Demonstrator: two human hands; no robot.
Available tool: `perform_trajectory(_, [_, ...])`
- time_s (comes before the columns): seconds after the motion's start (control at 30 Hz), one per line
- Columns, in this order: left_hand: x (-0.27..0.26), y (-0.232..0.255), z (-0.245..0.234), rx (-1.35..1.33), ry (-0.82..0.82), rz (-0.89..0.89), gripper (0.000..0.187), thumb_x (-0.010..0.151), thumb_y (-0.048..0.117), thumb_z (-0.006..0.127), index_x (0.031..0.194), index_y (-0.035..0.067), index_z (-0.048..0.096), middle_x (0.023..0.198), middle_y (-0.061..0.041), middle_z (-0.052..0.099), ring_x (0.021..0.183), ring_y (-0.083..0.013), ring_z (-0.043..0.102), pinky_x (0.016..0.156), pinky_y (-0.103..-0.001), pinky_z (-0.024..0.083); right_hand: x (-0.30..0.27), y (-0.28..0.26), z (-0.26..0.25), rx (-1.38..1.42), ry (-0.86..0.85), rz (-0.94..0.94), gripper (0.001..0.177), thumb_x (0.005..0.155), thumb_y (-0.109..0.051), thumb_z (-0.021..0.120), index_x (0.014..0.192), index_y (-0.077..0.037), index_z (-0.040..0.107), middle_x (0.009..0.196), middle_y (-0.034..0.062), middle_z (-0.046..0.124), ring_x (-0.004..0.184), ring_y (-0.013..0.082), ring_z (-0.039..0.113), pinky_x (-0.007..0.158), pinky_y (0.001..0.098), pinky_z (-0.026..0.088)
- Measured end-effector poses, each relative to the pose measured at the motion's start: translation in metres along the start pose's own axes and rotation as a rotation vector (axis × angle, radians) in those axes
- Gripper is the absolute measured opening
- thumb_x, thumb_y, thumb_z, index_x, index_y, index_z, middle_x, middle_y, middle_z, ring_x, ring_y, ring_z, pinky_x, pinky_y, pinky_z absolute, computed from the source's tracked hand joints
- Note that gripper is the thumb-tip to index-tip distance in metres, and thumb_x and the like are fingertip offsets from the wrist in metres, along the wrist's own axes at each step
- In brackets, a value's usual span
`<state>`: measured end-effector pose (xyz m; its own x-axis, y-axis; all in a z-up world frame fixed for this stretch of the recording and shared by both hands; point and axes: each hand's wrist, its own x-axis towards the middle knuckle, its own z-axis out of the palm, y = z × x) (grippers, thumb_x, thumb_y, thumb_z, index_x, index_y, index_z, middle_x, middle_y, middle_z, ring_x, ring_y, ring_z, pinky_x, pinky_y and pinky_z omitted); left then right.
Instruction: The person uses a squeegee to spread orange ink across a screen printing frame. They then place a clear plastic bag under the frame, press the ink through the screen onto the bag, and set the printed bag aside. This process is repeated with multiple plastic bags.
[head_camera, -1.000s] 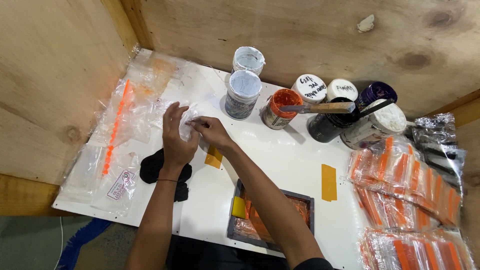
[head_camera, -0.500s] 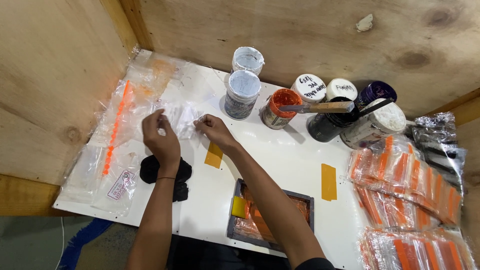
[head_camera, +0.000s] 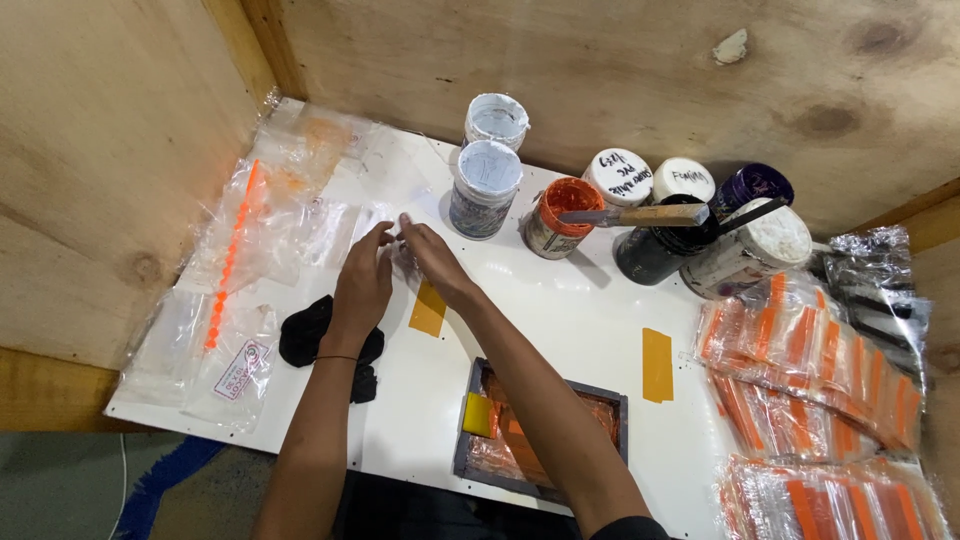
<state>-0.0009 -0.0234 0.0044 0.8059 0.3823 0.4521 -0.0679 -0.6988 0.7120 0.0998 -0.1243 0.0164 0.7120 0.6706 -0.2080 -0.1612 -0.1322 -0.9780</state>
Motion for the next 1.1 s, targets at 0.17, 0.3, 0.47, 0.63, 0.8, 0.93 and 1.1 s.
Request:
perform_trajectory(0.17, [0.000, -0.014, 0.004, 0.087, -0.057, -0.078, 0.051, 0.088, -0.009, 0.062, 0.137, 0.004, 0.055, 0.118, -0.018, 0.065, 0.119, -0.0381, 0.060, 0.104, -0.051, 0.045, 0.034, 0.053, -0.020, -0.048, 0.080, -0.036, 0.046, 0.092, -0.017, 0.071, 0.132, -0.003, 0.053, 0.093, 0.0137, 0.067, 0.083, 0.0199, 0.066, 0.073, 0.0316, 0.054])
perform_trajectory(0.3, [0.002, -0.026, 0.008, 0.232, -0.012, -0.102, 0.032, 0.094, 0.007, 0.069, 0.124, 0.007, 0.058, 0.117, -0.013, 0.064, 0.117, -0.0352, 0.061, 0.100, -0.050, 0.047, 0.030, 0.053, -0.031, -0.063, 0.165, 0.030, 0.038, 0.087, -0.006, 0.068, 0.124, -0.001, 0.062, 0.090, 0.0183, 0.072, 0.070, 0.0178, 0.069, 0.063, 0.0281, 0.059])
perform_trajectory(0.47, [-0.002, -0.049, 0.015, 0.432, 0.038, -0.072, 0.015, 0.091, 0.001, 0.066, 0.101, 0.012, 0.066, 0.114, -0.007, 0.062, 0.115, -0.0323, 0.062, 0.096, -0.049, 0.049, 0.017, 0.049, -0.049, -0.080, 0.117, 0.016, 0.029, 0.094, -0.008, 0.064, 0.120, 0.006, 0.064, 0.094, 0.0212, 0.074, 0.081, 0.0220, 0.074, 0.073, 0.0362, 0.064])
perform_trajectory(0.63, [-0.003, -0.057, 0.019, 0.524, 0.132, -0.073, 0.019, 0.088, -0.004, 0.067, 0.097, 0.012, 0.069, 0.116, -0.010, 0.061, 0.115, -0.0353, 0.061, 0.095, -0.050, 0.049, -0.028, 0.014, -0.057, -0.144, 0.094, 0.064, 0.028, 0.091, -0.004, 0.066, 0.115, 0.010, 0.067, 0.082, 0.0215, 0.073, 0.060, 0.0174, 0.069, 0.049, 0.0269, 0.060])
perform_trajectory(0.8, [-0.005, -0.060, 0.021, 0.586, 0.227, -0.119, 0.007, 0.094, 0.009, 0.067, 0.098, 0.012, 0.072, 0.116, -0.009, 0.059, 0.119, -0.0327, 0.055, 0.100, -0.050, 0.044, -0.042, 0.018, -0.067, -0.148, 0.136, 0.090, 0.029, 0.089, 0.000, 0.067, 0.113, 0.016, 0.065, 0.071, 0.0219, 0.069, 0.047, 0.0194, 0.067, 0.041, 0.0286, 0.059])
perform_trajectory(0.93, [-0.004, -0.062, 0.022, 0.611, 0.267, -0.101, 0.006, 0.091, 0.013, 0.071, 0.097, 0.012, 0.072, 0.115, -0.010, 0.058, 0.119, -0.0343, 0.053, 0.101, -0.051, 0.042, -0.057, 0.006, -0.078, -0.134, 0.137, 0.109, 0.031, 0.089, 0.000, 0.066, 0.114, 0.018, 0.064, 0.070, 0.0224, 0.068, 0.047, 0.0195, 0.065, 0.040, 0.0292, 0.059])
perform_trajectory(1.1, [-0.005, -0.057, 0.021, 0.676, 0.305, -0.085, 0.005, 0.094, 0.013, 0.069, 0.096, 0.011, 0.073, 0.115, -0.012, 0.058, 0.115, -0.0348, 0.053, 0.098, -0.050, 0.042, -0.077, 0.001, -0.102, -0.166, 0.105, 0.143, 0.029, 0.086, 0.001, 0.067, 0.112, 0.014, 0.067, 0.073, 0.0222, 0.069, 0.048, 0.0171, 0.061, 0.037, 0.0261, 0.050])
